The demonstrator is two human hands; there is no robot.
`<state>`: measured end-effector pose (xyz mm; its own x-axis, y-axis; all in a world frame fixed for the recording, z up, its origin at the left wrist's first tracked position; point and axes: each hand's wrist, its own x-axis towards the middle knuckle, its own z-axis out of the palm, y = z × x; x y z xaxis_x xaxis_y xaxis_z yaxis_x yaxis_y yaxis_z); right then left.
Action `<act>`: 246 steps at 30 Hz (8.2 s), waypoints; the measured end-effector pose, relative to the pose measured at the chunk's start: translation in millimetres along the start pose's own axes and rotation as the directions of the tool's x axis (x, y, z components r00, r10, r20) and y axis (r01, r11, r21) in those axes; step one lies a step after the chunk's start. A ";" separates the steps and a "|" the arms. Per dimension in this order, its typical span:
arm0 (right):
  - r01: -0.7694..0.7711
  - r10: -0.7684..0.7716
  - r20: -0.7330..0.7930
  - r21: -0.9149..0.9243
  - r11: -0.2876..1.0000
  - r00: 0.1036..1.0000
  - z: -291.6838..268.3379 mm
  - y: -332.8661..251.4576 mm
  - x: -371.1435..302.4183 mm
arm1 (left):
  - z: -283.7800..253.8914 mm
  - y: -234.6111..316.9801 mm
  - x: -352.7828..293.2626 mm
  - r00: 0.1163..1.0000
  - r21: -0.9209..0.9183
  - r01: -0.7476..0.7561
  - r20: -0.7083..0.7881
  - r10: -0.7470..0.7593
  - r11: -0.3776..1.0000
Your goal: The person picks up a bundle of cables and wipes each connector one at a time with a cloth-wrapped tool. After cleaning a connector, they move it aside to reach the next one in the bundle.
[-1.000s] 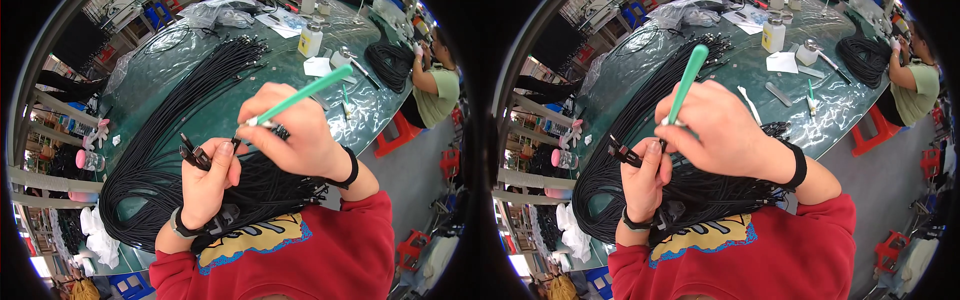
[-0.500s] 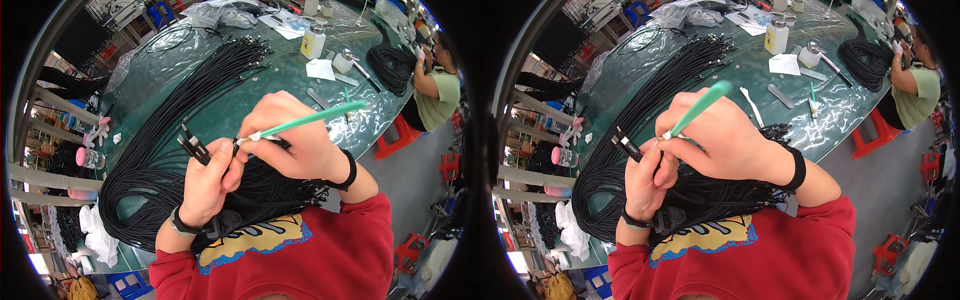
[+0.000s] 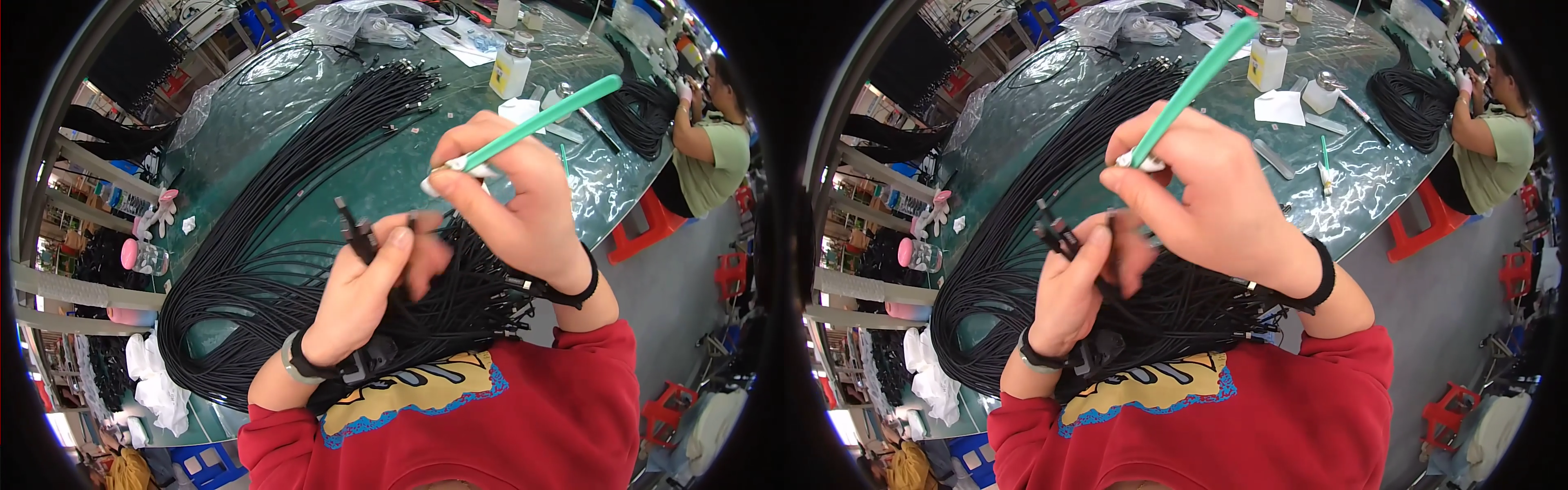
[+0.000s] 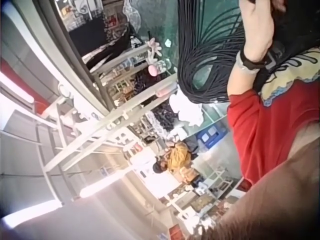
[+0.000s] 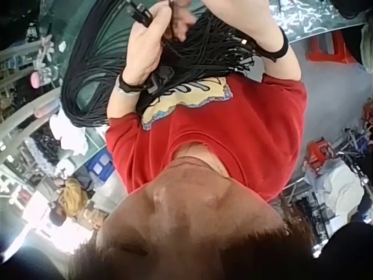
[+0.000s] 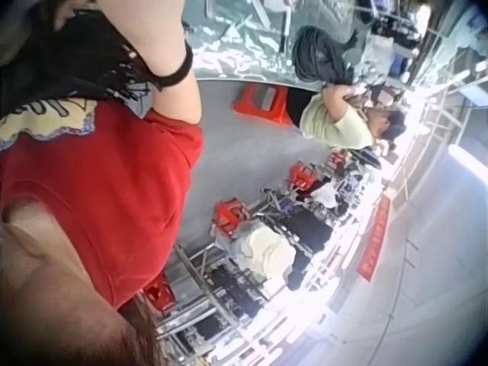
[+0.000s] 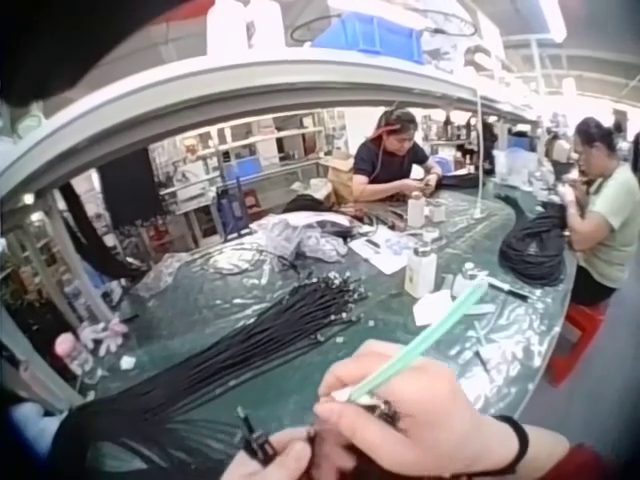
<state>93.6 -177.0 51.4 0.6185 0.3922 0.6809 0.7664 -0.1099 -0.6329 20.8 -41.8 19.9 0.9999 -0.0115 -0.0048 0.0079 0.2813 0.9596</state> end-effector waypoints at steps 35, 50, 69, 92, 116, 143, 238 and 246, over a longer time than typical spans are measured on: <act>0.186 -0.183 0.047 -0.074 0.980 0.982 10.6 5.7 -5.6 | -18.8 10.6 -11.5 0.999 -0.080 0.046 -0.015 -0.047 0.996; 0.216 -0.213 0.083 -0.034 0.976 0.974 12.3 7.6 -4.1 | -18.4 11.7 -11.9 0.996 -0.071 0.080 -0.041 -0.083 0.994; 0.195 -0.193 0.028 -0.046 0.980 0.981 15.2 7.9 -6.5 | -21.4 5.0 -10.5 0.985 0.026 -0.037 -0.168 0.041 0.999; 0.224 -0.222 0.032 -0.077 0.972 0.975 13.2 6.0 -8.7 | -20.5 3.7 -14.4 0.972 0.182 -0.115 -0.181 0.149 0.976; 0.224 -0.224 0.005 -0.013 0.975 0.975 13.8 11.9 -10.1 | -36.0 7.3 -5.1 0.990 -0.022 0.052 0.130 -0.049 0.998; 0.245 -0.245 0.054 0.004 0.969 0.968 14.9 -1.0 -7.1 | -16.6 13.8 -13.2 0.999 0.128 -0.037 0.000 0.037 0.991; -0.302 0.302 0.026 0.165 0.939 0.953 -26.1 46.9 -10.8 | -26.8 8.4 -12.2 0.999 0.225 -0.007 -0.051 0.019 0.974; -0.406 0.611 -0.046 -0.786 0.466 0.790 -80.6 189.8 -62.1 | -16.7 7.5 -11.6 0.994 0.172 -0.107 -0.012 0.111 0.979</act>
<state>214.6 -295.8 -81.2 0.9652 0.2004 0.1680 0.2419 -0.9285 -0.2816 9.4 -23.4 22.4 0.9947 0.0316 0.0982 -0.1012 0.1120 0.9885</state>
